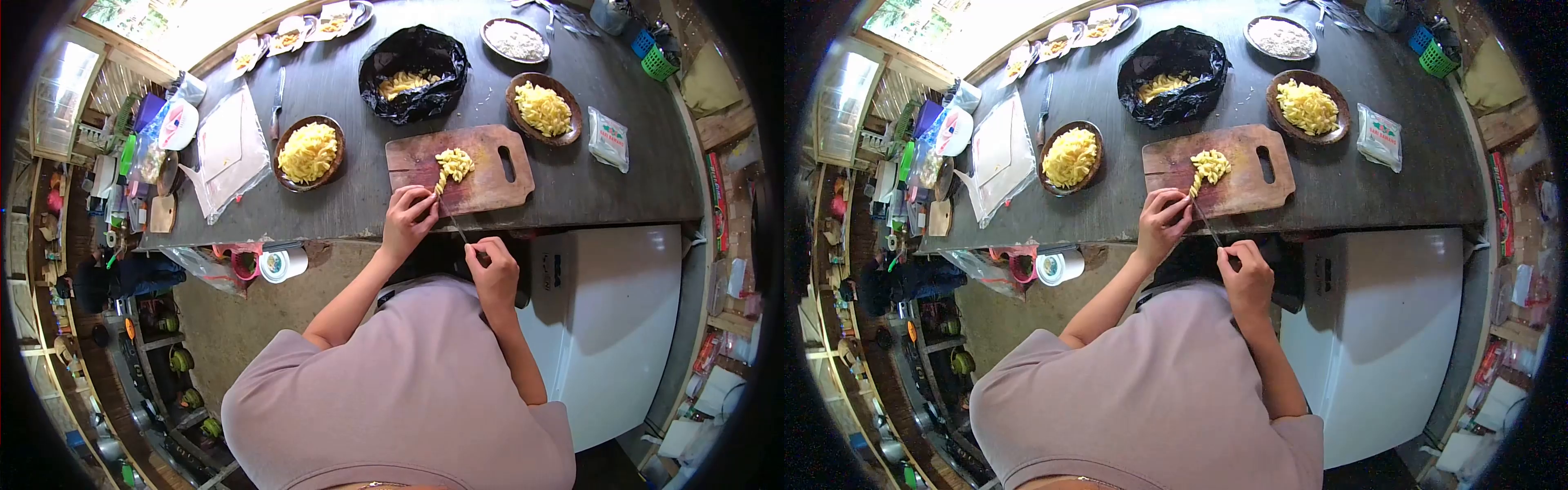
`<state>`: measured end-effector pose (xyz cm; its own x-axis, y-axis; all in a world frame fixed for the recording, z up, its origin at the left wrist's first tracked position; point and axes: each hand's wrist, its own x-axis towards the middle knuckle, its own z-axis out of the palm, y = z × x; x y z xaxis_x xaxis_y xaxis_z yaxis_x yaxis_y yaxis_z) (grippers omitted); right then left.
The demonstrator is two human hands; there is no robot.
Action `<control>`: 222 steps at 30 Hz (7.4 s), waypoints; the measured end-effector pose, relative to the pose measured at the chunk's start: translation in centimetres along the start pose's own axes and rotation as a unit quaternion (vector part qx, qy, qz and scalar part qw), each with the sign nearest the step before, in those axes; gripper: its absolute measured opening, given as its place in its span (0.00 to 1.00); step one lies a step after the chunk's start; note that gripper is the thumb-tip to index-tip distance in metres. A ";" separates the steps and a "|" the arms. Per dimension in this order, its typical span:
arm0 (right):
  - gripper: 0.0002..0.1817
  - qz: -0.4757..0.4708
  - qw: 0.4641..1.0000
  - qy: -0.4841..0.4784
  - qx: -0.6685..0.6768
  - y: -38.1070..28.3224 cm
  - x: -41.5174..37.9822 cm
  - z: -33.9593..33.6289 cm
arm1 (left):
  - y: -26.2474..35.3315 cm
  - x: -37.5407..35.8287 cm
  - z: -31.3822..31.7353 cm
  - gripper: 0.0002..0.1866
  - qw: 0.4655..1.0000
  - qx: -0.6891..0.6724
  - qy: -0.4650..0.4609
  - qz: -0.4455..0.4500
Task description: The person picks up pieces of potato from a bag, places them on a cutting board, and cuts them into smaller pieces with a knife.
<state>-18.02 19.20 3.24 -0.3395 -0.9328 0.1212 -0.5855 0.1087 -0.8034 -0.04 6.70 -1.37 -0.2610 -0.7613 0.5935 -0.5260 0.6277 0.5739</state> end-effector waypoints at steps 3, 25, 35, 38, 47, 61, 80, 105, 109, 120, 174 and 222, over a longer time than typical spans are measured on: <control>0.08 -0.004 1.000 -0.008 0.001 0.0 0.3 -0.1 | 0.1 0.1 -0.1 0.11 1.000 0.003 0.002 -0.001; 0.07 -0.004 1.000 0.000 0.030 0.9 -0.4 -0.4 | 0.2 0.0 0.1 0.12 1.000 0.004 0.008 -0.001; 0.08 -0.020 0.999 0.003 0.027 0.4 0.4 0.1 | -0.1 -0.1 0.0 0.11 1.000 0.010 0.000 -0.006; 0.08 0.002 0.999 -0.009 0.038 0.0 0.0 -0.5 | -0.1 0.0 0.0 0.11 1.000 0.008 0.003 -0.007; 0.08 -0.011 1.000 -0.016 0.004 0.6 0.4 -0.5 | -0.1 -0.1 0.2 0.11 1.000 0.007 0.011 -0.007; 0.10 -0.033 0.999 -0.036 0.015 -0.2 5.4 3.9 | -0.1 0.0 0.0 0.11 1.000 0.008 0.003 -0.017; 0.07 0.004 0.999 -0.002 0.043 0.3 -0.3 -0.3 | 0.1 -0.1 0.1 0.09 1.000 0.015 0.011 -0.003; 0.07 0.067 0.994 -0.034 0.077 0.6 -1.0 -1.3 | 0.0 -0.5 0.2 0.09 0.999 -0.027 0.027 -0.037; 0.08 0.016 0.998 0.015 0.058 0.2 0.0 -0.6 | -0.1 -0.4 0.2 0.09 0.999 -0.028 0.027 -0.034; 0.08 0.020 0.997 -0.045 0.067 0.5 1.6 0.9 | -0.1 -0.5 -0.1 0.10 0.999 -0.037 0.014 -0.032; 0.09 0.111 0.983 -0.063 0.131 1.2 -1.8 -1.4 | 0.0 -0.5 0.0 0.08 0.996 -0.042 0.032 -0.077; 0.08 0.191 0.976 -0.031 0.103 0.3 9.0 -2.3 | -4.5 9.4 0.5 0.32 0.988 0.010 -0.149 -0.032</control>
<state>-22.93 11.59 5.39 -0.4551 -0.8575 -0.2400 -0.2619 0.3865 -0.8843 -0.50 -3.36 1.37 -0.4524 -0.8150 0.3621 -0.5644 0.5760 0.5914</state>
